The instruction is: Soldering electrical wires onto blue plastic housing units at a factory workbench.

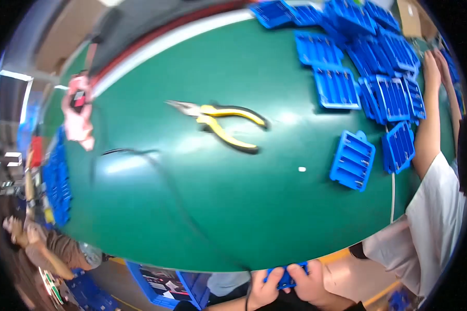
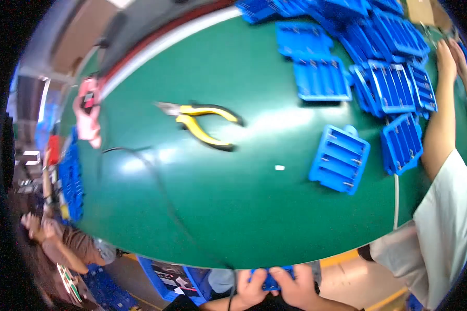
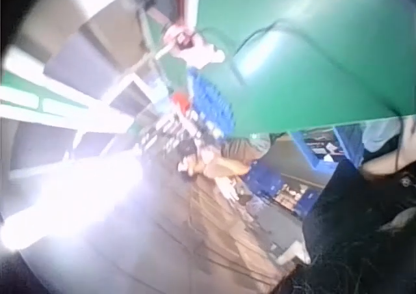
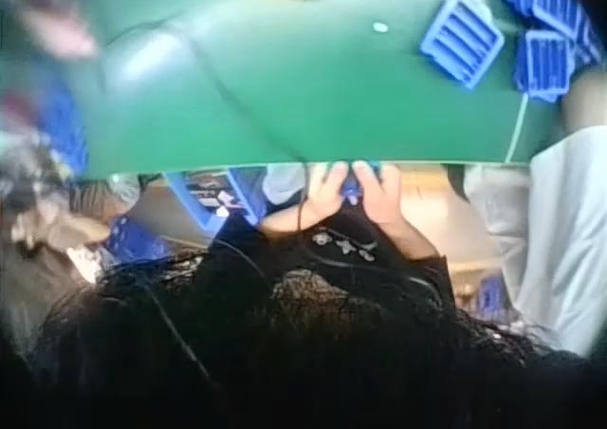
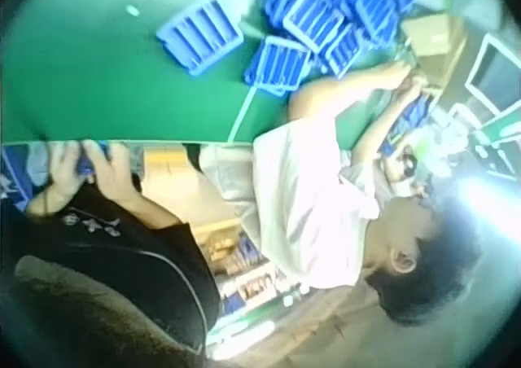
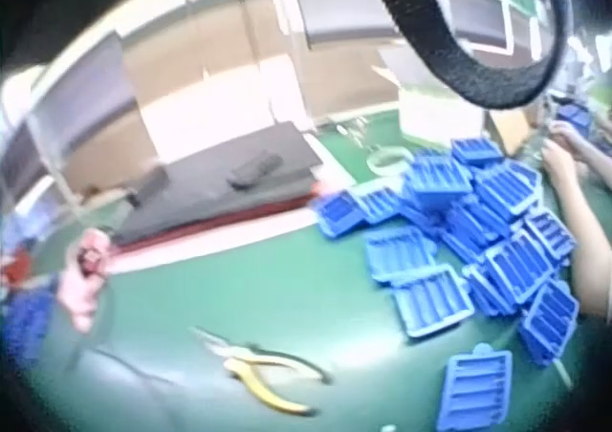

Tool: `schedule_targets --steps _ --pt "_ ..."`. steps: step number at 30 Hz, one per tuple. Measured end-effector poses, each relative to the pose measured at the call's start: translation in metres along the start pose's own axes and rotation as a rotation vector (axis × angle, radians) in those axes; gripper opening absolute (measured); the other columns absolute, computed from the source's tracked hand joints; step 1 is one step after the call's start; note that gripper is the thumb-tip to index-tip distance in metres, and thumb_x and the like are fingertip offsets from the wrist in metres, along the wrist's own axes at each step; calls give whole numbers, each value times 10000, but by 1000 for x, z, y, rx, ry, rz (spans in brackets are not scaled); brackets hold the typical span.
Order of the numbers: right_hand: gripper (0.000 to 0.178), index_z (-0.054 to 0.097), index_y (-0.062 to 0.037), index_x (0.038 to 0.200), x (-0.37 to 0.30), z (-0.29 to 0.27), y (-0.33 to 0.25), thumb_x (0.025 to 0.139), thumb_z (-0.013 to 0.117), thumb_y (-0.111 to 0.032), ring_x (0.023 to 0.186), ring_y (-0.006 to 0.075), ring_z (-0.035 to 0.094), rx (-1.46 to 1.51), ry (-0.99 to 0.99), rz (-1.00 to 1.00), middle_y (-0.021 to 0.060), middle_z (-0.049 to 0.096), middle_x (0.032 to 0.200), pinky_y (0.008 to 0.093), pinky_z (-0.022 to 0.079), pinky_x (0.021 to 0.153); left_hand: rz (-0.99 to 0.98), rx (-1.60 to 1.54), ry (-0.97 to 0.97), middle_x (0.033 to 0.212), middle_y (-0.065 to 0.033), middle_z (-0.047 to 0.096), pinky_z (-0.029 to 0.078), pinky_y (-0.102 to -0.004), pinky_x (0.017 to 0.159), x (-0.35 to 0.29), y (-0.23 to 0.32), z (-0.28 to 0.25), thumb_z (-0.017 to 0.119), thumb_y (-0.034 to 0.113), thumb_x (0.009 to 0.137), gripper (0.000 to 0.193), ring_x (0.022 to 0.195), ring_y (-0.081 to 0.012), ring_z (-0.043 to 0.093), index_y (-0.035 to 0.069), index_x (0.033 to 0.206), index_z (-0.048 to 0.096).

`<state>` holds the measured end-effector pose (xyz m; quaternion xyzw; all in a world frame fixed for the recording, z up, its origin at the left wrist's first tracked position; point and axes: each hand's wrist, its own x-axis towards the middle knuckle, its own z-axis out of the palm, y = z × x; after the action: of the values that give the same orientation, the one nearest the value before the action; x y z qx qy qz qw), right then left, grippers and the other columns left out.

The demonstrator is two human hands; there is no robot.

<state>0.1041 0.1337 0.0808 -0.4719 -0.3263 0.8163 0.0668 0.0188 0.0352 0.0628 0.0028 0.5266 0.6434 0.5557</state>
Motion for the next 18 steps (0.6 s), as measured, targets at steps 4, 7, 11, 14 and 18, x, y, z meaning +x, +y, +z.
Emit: schedule_targets --steps 4,7,11,14,18 --pt "115 546 2 992 17 -15 32 914 522 -78 495 133 550 11 69 -247 87 616 767 262 428 412 161 122 -46 902 -61 597 483 -270 573 21 -24 -7 528 130 962 227 676 -136 585 11 1155 520" --pt "179 515 26 1057 62 -64 89 944 479 -109 570 160 582 -404 151 -753 89 608 811 305 499 562 309 454 -107 984 -96 618 489 -296 705 33 -14 -23 530 162 964 291 804 -156 599 5 1208 504" --pt "192 401 -47 823 57 -54 76 980 445 -150 515 125 454 -139 56 -529 12 411 680 294 461 550 425 640 -49 998 -60 653 465 -306 829 20 -3 -90 556 195 953 271 915 -144 583 -10 1121 614" --pt "190 403 -47 803 90 -122 115 945 477 -148 556 157 568 -302 296 -562 53 488 720 282 451 555 252 663 -20 971 -81 690 489 -297 783 -16 37 -137 601 241 919 282 862 -129 623 35 1107 646" --pt "125 541 -16 877 92 -156 124 931 501 -121 488 82 487 -287 507 -735 24 538 689 209 351 421 350 760 10 958 -60 694 496 -276 814 -69 115 -189 664 151 864 247 893 -106 624 45 1087 669"
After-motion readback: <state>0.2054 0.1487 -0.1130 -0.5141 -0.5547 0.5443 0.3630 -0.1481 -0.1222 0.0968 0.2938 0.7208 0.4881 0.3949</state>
